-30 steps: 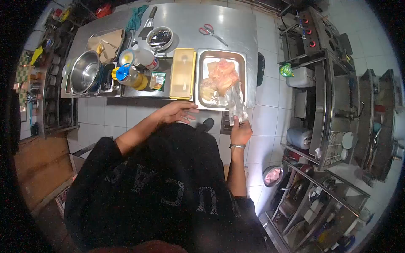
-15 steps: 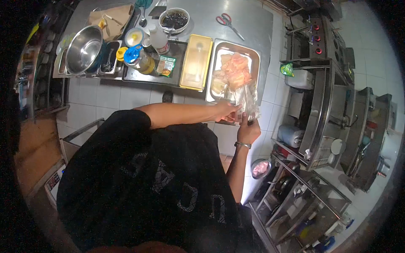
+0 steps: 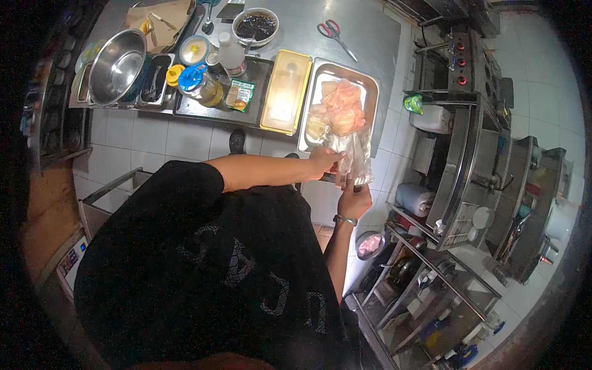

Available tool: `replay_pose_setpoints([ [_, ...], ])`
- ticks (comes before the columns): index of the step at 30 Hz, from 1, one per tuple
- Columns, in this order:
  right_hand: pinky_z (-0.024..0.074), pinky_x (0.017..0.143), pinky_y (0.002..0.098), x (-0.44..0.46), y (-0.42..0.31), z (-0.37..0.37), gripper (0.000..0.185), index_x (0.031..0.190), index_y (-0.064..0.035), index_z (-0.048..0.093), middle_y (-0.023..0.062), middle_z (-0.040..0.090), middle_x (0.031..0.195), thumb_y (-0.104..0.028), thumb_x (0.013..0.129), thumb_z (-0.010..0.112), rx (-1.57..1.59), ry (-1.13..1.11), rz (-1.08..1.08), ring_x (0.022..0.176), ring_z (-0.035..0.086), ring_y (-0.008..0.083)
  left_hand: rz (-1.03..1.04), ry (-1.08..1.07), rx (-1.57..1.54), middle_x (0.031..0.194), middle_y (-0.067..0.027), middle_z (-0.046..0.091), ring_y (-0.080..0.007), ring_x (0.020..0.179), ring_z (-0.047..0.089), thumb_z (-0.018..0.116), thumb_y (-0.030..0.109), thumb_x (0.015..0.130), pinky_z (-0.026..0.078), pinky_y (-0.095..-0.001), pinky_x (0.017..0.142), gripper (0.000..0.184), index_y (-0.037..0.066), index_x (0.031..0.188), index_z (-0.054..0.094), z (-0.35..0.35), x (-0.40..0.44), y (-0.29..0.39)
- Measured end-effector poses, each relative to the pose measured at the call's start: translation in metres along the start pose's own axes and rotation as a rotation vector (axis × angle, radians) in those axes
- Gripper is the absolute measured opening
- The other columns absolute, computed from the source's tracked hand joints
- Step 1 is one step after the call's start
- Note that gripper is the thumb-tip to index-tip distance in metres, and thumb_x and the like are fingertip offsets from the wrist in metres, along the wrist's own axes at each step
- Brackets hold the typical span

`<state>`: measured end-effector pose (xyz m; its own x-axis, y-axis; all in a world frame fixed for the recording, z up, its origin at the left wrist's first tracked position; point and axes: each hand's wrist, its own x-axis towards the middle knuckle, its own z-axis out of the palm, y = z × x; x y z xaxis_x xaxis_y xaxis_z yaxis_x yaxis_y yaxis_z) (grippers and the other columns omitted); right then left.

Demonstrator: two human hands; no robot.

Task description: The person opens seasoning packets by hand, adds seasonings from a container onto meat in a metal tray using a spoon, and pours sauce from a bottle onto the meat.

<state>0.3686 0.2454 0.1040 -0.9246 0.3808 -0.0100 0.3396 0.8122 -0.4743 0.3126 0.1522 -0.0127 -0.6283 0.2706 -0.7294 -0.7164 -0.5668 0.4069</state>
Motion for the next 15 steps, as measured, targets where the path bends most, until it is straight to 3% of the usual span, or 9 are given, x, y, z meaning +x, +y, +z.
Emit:
replay_pose_setpoints([
  [5,0.0517,0.057,0.0370,-0.002,-0.004,-0.003,0.034,0.082,0.0021,0.070,0.0144,0.068,0.064,-0.032,0.085,0.075,-0.079,0.009,0.002,0.058,0.068,0.0242,-0.025,-0.012,0.018,0.073,-0.0077,0.065,-0.0163,0.058,0.062,0.071,0.022,0.091,0.056,-0.0318,0.053,0.026,0.001,0.078,0.063,0.001,0.006,-0.001],
  [7,0.0504,0.058,0.0370,-0.001,0.008,0.000,0.036,0.079,0.0003,0.071,0.0138,0.069,0.066,-0.035,0.084,0.076,-0.088,0.004,0.040,0.059,0.068,0.0225,0.035,-0.008,-0.074,0.069,-0.0114,0.063,-0.0202,0.054,0.058,0.070,0.017,0.091,0.046,-0.0345,0.044,0.026,0.000,0.073,0.062,0.000,0.025,-0.015],
  [8,0.0504,0.058,0.0370,-0.001,0.011,0.000,0.036,0.079,0.0003,0.071,0.0138,0.069,0.066,-0.035,0.084,0.076,-0.088,0.005,0.040,0.059,0.068,0.0225,0.035,-0.009,-0.074,0.069,-0.0114,0.063,-0.0202,0.054,0.058,0.070,0.017,0.091,0.046,-0.0345,0.044,0.026,0.000,0.073,0.062,0.001,0.025,-0.012],
  [10,0.0502,0.057,0.0379,0.000,0.016,0.001,0.038,0.080,0.0010,0.071,0.0136,0.069,0.065,-0.036,0.084,0.075,-0.034,0.015,0.034,0.057,0.066,0.0240,-0.041,-0.015,-0.001,0.078,-0.0104,0.067,-0.0199,0.063,0.066,0.065,0.021,0.095,0.058,-0.0342,0.055,0.024,0.000,0.083,0.063,0.002,0.023,-0.007],
  [15,0.0506,0.057,0.0395,-0.001,0.015,-0.002,0.034,0.084,0.0000,0.071,0.0155,0.069,0.068,-0.033,0.084,0.076,-0.117,0.035,0.002,0.058,0.067,0.0275,-0.055,-0.014,0.097,0.079,-0.0102,0.068,-0.0207,0.065,0.067,0.059,0.021,0.097,0.058,-0.0354,0.058,0.023,0.002,0.085,0.063,0.000,0.031,-0.008],
])
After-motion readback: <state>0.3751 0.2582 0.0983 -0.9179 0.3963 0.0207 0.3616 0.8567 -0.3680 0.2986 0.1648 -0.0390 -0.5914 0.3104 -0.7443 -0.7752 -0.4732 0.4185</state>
